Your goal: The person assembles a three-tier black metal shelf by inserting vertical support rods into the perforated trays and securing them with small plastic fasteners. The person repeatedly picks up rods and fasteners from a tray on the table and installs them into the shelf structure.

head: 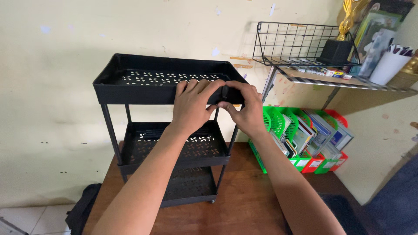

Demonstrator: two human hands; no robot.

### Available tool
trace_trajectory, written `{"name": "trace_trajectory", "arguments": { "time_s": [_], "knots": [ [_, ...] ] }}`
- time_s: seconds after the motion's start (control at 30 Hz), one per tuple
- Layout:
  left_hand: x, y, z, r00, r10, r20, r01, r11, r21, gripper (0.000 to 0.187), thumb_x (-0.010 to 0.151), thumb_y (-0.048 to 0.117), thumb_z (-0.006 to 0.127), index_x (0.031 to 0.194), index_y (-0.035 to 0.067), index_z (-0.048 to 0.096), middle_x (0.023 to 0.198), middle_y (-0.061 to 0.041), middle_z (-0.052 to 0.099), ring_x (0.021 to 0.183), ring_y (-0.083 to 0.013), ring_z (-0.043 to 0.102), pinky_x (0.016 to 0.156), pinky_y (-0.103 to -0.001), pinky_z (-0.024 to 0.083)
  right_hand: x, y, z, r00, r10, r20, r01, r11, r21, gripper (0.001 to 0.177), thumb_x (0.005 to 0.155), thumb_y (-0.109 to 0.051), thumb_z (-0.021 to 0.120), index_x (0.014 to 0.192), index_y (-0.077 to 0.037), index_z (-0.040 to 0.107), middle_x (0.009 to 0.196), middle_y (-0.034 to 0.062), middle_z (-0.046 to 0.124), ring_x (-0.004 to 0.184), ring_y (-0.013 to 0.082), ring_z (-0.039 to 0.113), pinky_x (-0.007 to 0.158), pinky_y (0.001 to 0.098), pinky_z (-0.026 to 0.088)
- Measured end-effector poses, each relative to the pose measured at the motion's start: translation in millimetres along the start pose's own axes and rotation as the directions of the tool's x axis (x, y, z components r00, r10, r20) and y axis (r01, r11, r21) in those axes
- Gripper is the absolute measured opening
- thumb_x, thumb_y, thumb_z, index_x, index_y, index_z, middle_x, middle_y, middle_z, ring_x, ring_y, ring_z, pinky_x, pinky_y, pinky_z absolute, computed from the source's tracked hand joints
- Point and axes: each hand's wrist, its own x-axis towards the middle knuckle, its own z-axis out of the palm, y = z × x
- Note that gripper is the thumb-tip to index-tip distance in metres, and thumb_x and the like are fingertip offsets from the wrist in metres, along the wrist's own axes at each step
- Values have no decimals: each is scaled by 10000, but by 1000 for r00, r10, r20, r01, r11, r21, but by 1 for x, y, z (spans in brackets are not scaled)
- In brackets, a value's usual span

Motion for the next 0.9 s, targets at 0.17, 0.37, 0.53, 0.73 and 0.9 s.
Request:
{"name": "trace_trajectory", "arguments": {
  "time_s": [0.17, 0.37, 0.53, 0.73, 0.9],
  "knots": [
    [0, 1, 2, 1000, -6, -19, 6, 1000, 15, 594, 747, 153, 874, 1288, 224, 640, 1058, 27, 692, 1029, -218, 610, 974, -413, 376, -2, 6, 3, 999, -48, -25, 47, 998, -37, 547, 749, -183, 933, 1223, -111, 671, 1177, 56, 704, 1077, 264, 660, 922, 360, 529],
    [1, 1, 3, 999, -46, -4, 45, 999, -20, 511, 758, 187, 873, 1226, 226, 672, 1032, 31, 688, 1019, -215, 608, 953, -408, 373, -7, 11, 7, 985, -166, -45, 159, 979, -123, 533, 757, -151, 916, 1222, -97, 661, 1223, 52, 698, 1146, 282, 635, 982, 399, 454],
    [0, 3, 2, 999, -33, -12, 33, 999, 11, 536, 747, 188, 878, 1248, 201, 687, 1008, 19, 660, 1012, -215, 593, 965, -415, 374, -11, 11, 10, 983, -177, -50, 169, 977, -130, 445, 822, -71, 837, 1220, -95, 639, 1266, 46, 695, 1224, 280, 628, 1006, 409, 429],
    [-1, 5, 1, 999, -51, 12, 51, 999, 14, 585, 731, 162, 870, 1279, 192, 667, 1084, 25, 669, 1068, -215, 591, 1031, -428, 364, -15, 9, 8, 991, -131, -7, 129, 984, -126, 456, 893, -19, 762, 1315, -101, 612, 1375, 44, 660, 1366, 300, 575, 1101, 413, 420],
    [-22, 13, 4, 1000, 24, 10, -25, 990, 139, 750, 745, 59, 780, 1447, 133, 526, 1486, -78, 545, 1427, -319, 433, 1185, -542, 279, -25, 0, 1, 990, -110, 86, 124, 977, -176, 654, 856, -62, 746, 1458, -71, 492, 1567, 138, 473, 1482, 387, 392, 1128, 484, 342]
  ]
}}
